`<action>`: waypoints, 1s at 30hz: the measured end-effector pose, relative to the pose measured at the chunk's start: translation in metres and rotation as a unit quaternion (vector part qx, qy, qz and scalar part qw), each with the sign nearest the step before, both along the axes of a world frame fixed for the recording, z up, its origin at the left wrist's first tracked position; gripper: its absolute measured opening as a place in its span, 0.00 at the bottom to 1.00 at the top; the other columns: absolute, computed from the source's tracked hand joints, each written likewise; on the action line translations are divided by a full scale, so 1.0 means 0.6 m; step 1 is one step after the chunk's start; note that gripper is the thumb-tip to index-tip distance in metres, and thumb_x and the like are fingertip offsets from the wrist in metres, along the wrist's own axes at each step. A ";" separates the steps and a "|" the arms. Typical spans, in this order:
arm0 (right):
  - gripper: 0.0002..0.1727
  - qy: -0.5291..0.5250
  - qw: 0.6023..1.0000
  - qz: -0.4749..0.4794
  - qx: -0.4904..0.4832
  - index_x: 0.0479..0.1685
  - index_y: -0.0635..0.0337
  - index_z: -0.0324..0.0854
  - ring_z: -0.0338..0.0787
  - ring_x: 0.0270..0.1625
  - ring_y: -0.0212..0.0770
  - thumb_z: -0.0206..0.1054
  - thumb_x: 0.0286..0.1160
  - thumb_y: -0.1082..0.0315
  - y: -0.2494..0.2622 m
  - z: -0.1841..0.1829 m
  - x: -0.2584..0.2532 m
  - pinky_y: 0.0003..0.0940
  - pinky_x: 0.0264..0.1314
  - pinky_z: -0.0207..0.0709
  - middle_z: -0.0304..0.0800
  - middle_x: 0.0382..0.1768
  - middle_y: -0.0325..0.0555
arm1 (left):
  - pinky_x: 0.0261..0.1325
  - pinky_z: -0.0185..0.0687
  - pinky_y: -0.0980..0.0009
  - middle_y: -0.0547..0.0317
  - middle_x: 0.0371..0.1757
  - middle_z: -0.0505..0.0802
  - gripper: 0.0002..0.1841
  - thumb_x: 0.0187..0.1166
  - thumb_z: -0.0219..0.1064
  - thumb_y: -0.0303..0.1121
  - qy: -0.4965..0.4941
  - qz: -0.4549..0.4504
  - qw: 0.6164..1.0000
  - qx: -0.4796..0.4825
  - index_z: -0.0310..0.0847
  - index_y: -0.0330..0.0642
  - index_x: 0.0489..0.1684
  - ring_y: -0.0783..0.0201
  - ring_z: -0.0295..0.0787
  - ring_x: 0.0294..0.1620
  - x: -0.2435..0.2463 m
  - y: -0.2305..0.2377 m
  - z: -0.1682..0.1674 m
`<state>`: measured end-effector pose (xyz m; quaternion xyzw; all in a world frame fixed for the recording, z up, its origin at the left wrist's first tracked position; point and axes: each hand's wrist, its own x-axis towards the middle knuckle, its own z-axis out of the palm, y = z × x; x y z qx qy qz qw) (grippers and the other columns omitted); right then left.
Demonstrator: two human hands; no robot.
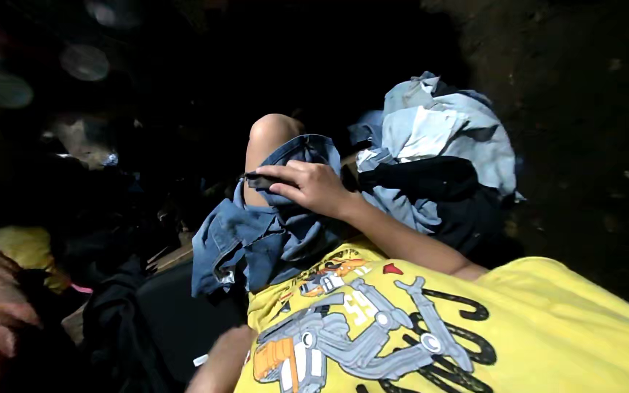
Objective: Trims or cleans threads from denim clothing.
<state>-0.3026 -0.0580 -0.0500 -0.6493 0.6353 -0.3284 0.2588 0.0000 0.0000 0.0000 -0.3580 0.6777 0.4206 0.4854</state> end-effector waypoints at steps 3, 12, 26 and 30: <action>0.20 -0.038 0.999 -0.003 0.008 0.73 0.46 0.86 0.89 0.36 0.51 0.65 0.83 0.58 0.000 -0.001 -0.003 0.51 0.38 0.81 0.89 0.35 0.51 | 0.30 0.87 0.47 0.53 0.27 0.93 0.12 0.81 0.64 0.36 0.333 0.039 0.925 -0.182 0.93 0.41 0.39 0.53 0.93 0.26 -0.041 -0.101 0.061; 0.20 -0.356 0.934 -0.044 -0.008 0.73 0.67 0.80 0.87 0.55 0.24 0.57 0.86 0.71 0.005 0.016 -0.045 0.22 0.60 0.80 0.88 0.65 0.48 | 0.58 0.85 0.60 0.42 0.68 0.86 0.36 0.76 0.71 0.52 0.454 0.320 0.775 -0.303 0.72 0.34 0.76 0.57 0.87 0.62 -0.238 -0.198 0.001; 0.24 -0.176 0.983 -0.048 -0.013 0.77 0.61 0.79 0.91 0.53 0.39 0.61 0.86 0.62 -0.005 -0.003 -0.029 0.38 0.55 0.85 0.92 0.58 0.50 | 0.59 0.79 0.82 0.65 0.48 0.83 0.14 0.95 0.43 0.33 0.539 0.497 0.628 -0.261 0.68 0.32 0.62 0.85 0.82 0.50 -0.307 -0.185 -0.071; 0.27 -0.103 0.994 -0.042 0.001 0.81 0.63 0.73 0.92 0.54 0.41 0.59 0.88 0.60 0.016 0.006 -0.023 0.37 0.52 0.87 0.90 0.61 0.52 | 0.57 0.81 0.82 0.68 0.46 0.85 0.10 0.93 0.48 0.30 0.529 0.510 0.630 -0.251 0.70 0.35 0.59 0.85 0.84 0.49 -0.295 -0.193 -0.067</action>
